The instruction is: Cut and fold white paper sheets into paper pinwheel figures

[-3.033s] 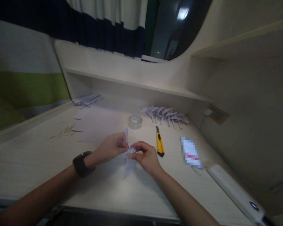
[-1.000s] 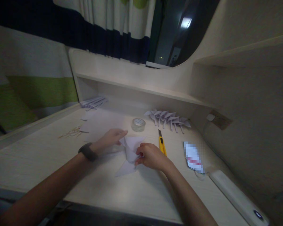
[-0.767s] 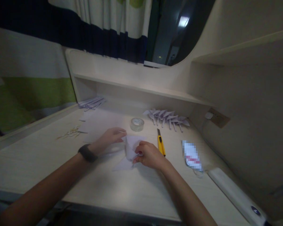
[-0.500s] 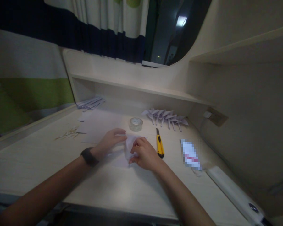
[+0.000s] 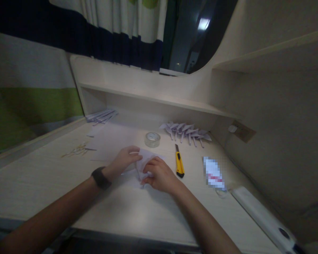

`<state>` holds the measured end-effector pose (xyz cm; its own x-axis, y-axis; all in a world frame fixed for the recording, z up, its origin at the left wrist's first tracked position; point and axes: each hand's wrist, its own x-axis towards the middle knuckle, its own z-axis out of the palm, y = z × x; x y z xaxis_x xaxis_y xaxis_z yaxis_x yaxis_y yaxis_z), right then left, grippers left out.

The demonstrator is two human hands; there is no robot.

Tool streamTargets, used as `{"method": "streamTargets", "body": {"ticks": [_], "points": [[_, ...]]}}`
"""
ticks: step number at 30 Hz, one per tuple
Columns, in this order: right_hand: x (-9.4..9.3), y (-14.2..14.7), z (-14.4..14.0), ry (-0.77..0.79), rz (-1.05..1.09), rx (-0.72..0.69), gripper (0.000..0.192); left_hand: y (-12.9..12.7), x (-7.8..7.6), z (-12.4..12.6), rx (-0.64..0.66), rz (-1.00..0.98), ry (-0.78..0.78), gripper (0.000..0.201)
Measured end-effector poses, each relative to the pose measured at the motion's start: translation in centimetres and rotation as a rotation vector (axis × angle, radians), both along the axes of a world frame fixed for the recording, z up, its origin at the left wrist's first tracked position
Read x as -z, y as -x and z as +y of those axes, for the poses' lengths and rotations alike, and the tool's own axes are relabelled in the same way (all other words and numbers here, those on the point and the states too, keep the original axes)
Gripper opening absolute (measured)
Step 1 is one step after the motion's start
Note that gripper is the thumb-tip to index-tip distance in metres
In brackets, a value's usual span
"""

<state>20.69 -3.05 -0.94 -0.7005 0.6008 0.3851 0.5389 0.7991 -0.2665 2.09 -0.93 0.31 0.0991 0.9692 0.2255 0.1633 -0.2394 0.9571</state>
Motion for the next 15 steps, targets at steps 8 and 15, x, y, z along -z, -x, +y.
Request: {"method": "streamTargets", "body": {"ticks": [8, 15], "points": [[0.6, 0.1, -0.3, -0.085, 0.065, 0.126, 0.024, 0.1, 0.9, 0.6, 0.161, 0.147, -0.145, 0.020], [0.1, 0.2, -0.7, -0.144, 0.063, 0.204, 0.019, 0.2, 1.2, 0.7, 0.163, 0.237, -0.194, 0.028]]}}
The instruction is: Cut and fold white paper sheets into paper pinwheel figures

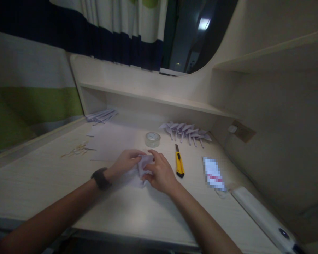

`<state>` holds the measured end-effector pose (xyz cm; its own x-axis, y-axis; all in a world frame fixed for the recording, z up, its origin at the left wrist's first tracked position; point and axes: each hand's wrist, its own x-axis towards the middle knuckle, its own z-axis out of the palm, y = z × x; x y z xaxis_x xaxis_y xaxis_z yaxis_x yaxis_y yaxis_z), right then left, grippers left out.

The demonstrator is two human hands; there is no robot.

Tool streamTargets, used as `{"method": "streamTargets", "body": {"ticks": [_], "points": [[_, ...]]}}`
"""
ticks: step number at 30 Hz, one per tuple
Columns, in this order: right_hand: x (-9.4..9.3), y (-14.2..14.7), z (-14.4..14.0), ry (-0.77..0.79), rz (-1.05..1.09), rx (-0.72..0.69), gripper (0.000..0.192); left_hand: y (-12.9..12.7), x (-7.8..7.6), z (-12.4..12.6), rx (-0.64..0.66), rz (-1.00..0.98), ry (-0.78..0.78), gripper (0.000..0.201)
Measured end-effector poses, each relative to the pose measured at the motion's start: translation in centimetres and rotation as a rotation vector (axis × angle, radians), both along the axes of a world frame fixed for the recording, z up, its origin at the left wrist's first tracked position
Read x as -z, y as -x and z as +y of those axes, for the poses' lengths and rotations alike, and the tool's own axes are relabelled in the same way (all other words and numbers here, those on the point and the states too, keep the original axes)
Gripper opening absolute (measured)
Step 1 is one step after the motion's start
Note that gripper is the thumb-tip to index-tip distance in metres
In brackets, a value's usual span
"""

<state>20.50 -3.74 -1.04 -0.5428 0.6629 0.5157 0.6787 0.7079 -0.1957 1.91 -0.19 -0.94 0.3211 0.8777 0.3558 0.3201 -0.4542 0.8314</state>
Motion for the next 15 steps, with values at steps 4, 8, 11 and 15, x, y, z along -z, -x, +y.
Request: {"method": "streamTargets", "body": {"ticks": [4, 8, 11, 15], "points": [[0.4, -0.1, 0.3, 0.017, 0.008, -0.022, 0.020, 0.0, 0.1, 0.1, -0.022, 0.015, -0.018, 0.026], [0.9, -0.1, 0.4, 0.053, 0.016, -0.024, 0.016, -0.1, 0.5, 0.3, -0.070, 0.031, -0.045, 0.022], [1.0, -0.1, 0.3, 0.064, 0.019, -0.001, 0.015, -0.1, 0.4, -0.1, -0.229, 0.066, -0.116, 0.025], [1.0, 0.0, 0.1, 0.063, 0.005, 0.039, 0.016, -0.3, -0.8, -1.8, -0.479, 0.318, -0.372, 0.016]]}}
